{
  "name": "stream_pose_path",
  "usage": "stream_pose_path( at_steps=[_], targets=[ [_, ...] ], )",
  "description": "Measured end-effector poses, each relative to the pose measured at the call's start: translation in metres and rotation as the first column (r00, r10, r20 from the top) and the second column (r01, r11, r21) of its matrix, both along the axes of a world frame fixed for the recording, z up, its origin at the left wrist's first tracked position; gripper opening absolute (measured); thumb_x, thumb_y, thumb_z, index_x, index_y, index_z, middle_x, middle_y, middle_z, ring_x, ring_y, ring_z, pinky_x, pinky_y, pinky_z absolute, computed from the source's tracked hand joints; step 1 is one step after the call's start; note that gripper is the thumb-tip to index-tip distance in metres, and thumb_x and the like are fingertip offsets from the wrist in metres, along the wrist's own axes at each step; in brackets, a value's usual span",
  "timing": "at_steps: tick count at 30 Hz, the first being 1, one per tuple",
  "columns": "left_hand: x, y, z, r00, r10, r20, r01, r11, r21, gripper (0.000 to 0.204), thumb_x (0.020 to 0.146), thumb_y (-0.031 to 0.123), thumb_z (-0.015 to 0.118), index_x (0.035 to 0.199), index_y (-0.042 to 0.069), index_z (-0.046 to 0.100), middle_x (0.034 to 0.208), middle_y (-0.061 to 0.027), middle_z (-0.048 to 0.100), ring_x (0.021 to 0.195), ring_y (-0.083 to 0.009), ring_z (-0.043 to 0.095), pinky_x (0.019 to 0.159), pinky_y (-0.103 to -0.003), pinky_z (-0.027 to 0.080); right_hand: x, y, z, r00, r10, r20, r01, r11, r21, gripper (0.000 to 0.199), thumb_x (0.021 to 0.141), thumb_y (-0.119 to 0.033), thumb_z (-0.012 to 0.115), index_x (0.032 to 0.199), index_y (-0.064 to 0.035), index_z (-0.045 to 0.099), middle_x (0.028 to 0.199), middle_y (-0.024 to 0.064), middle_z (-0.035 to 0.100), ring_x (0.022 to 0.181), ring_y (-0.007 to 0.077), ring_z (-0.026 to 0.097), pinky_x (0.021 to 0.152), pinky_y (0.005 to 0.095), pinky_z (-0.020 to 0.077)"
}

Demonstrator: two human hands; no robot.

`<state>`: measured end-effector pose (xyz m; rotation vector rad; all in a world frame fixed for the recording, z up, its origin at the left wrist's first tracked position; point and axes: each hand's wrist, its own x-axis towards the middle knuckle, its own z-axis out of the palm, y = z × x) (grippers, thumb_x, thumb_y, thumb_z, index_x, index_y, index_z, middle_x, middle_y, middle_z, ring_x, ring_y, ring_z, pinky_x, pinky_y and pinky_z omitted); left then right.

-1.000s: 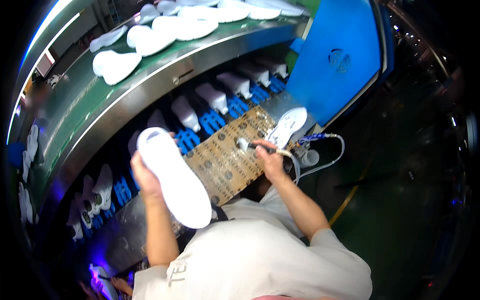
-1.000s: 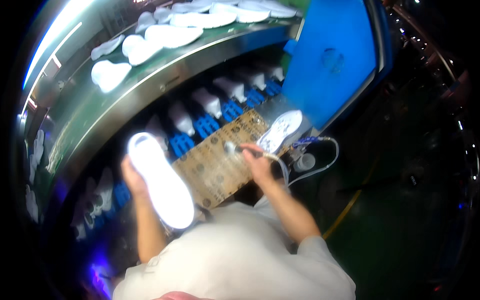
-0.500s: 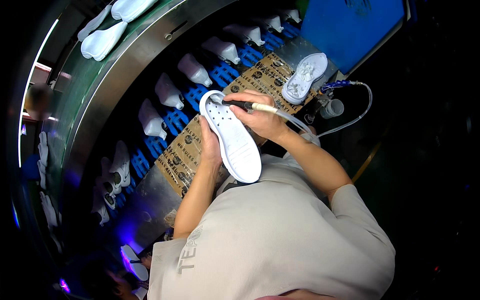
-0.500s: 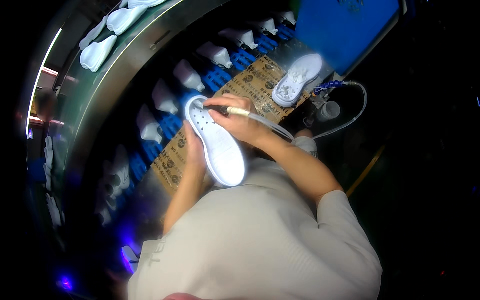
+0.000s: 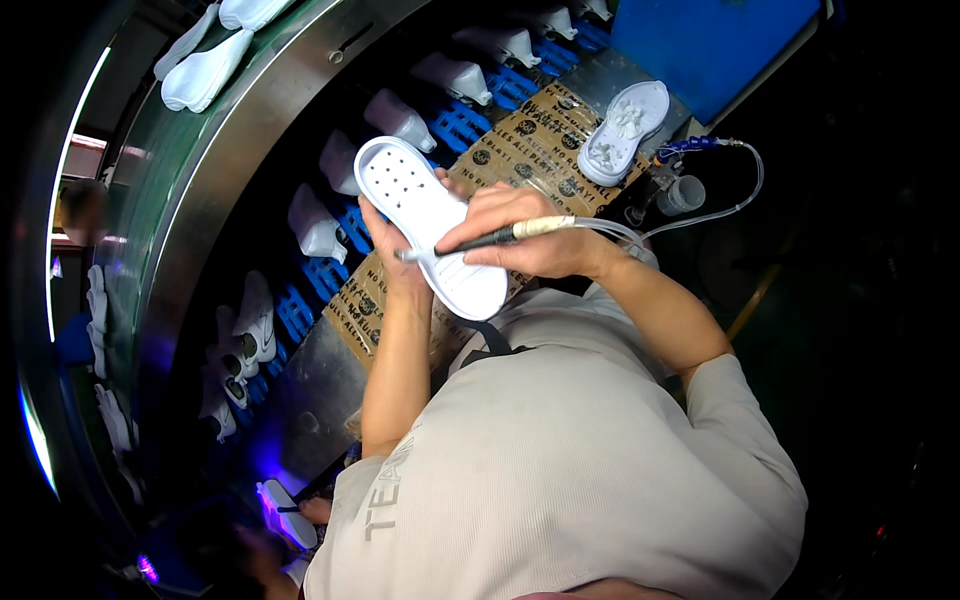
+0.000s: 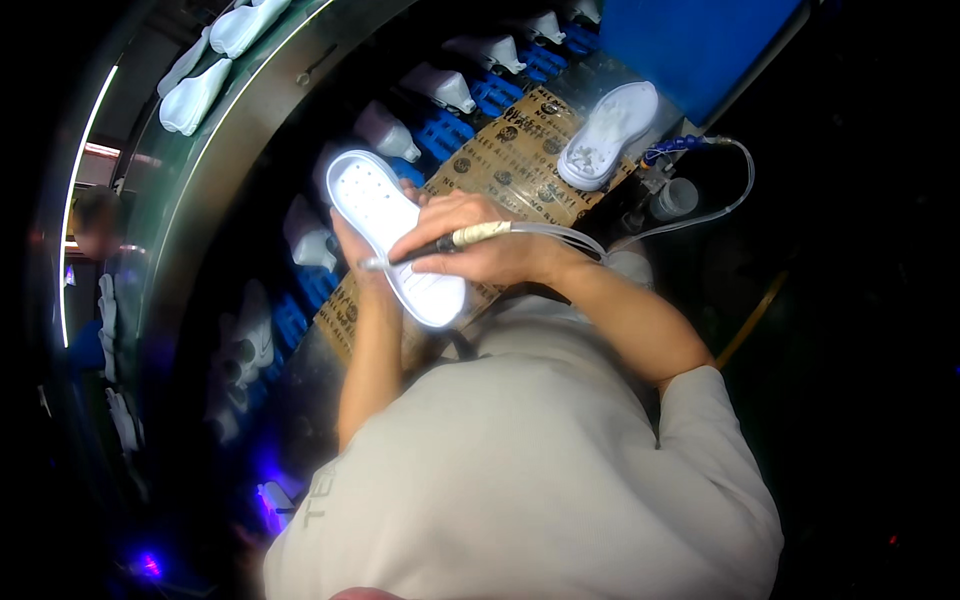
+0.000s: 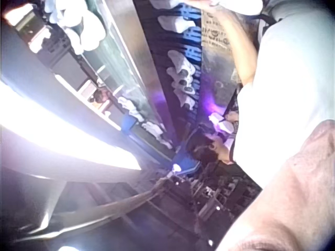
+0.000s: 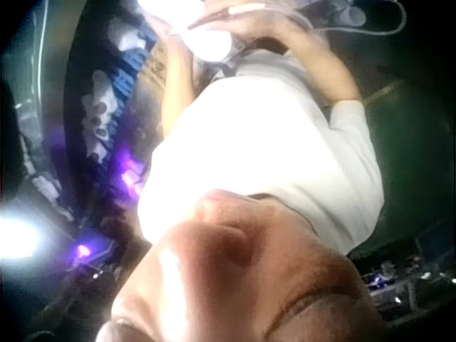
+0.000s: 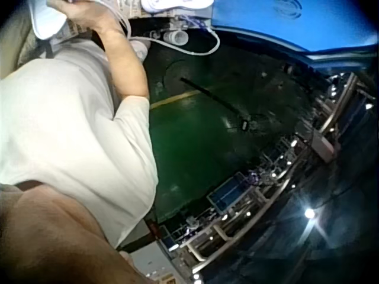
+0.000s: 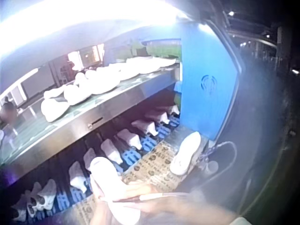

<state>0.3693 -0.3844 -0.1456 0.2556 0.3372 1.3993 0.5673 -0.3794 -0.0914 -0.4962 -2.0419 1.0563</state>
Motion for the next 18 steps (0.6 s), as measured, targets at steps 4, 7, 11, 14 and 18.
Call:
stream_pose_path(
  at_steps=[4, 7, 11, 14, 18],
  targets=[
    [-0.002, 0.011, 0.016, 0.997, 0.053, -0.057, -0.052, 0.998, 0.02, 0.083, 0.102, 0.071, 0.019, 0.135, 0.001, 0.051, 0.113, -0.0165, 0.063, 0.099, -0.0293, 0.065, 0.094, -0.046, 0.056, -0.005, -0.003, 0.001, 0.994, -0.081, 0.08, 0.058, 0.963, 0.263, 0.033, 0.081, -0.013, 0.083, 0.114, -0.0141, 0.08, 0.09, 0.0051, 0.073, 0.089, 0.0191, 0.066, 0.088, 0.0342, 0.0462],
    [-0.013, 0.017, 0.02, 0.989, 0.104, -0.102, -0.095, 0.991, 0.092, 0.082, 0.102, 0.07, 0.02, 0.135, 0.002, 0.052, 0.113, -0.0167, 0.064, 0.099, -0.0288, 0.066, 0.094, -0.046, 0.057, 0.002, -0.009, 0.027, 0.965, 0.227, 0.127, -0.23, 0.973, 0.01, 0.026, 0.085, -0.015, 0.081, 0.111, -0.015, 0.081, 0.101, 0.0078, 0.078, 0.1, 0.0217, 0.069, 0.1, 0.0377, 0.046],
    [-0.021, 0.026, 0.044, 0.977, 0.158, -0.145, -0.137, 0.98, 0.147, 0.082, 0.102, 0.07, 0.02, 0.135, 0.002, 0.052, 0.112, -0.0166, 0.065, 0.097, -0.0291, 0.067, 0.09, -0.046, 0.058, 0.003, -0.008, 0.028, 0.993, 0.088, 0.08, -0.086, 0.996, -0.026, 0.023, 0.086, -0.011, 0.08, 0.109, -0.0124, 0.081, 0.105, 0.0097, 0.079, 0.091, 0.0203, 0.072, 0.094, 0.0396, 0.0513],
    [-0.03, 0.034, 0.06, 0.969, 0.13, -0.208, -0.075, 0.964, 0.254, 0.084, 0.102, 0.072, 0.02, 0.136, 0.003, 0.054, 0.113, -0.0175, 0.066, 0.096, -0.0289, 0.069, 0.088, -0.045, 0.059, 0.011, -0.001, 0.027, 0.893, 0.447, 0.04, -0.446, 0.894, -0.046, 0.024, 0.086, -0.011, 0.079, 0.111, -0.0109, 0.081, 0.104, 0.0085, 0.079, 0.089, 0.0181, 0.071, 0.091, 0.0373, 0.0518],
    [-0.03, 0.044, 0.086, 0.97, 0.064, -0.236, 0.038, 0.915, 0.402, 0.082, 0.102, 0.069, 0.024, 0.144, 0.001, 0.045, 0.117, -0.0209, 0.063, 0.095, -0.0276, 0.067, 0.089, -0.041, 0.057, 0.015, 0.002, 0.038, 0.983, 0.181, -0.02, -0.182, 0.972, -0.151, 0.029, 0.083, -0.009, 0.08, 0.112, -0.0076, 0.08, 0.095, 0.0075, 0.075, 0.08, 0.0177, 0.064, 0.081, 0.0317, 0.0467]
  ],
)
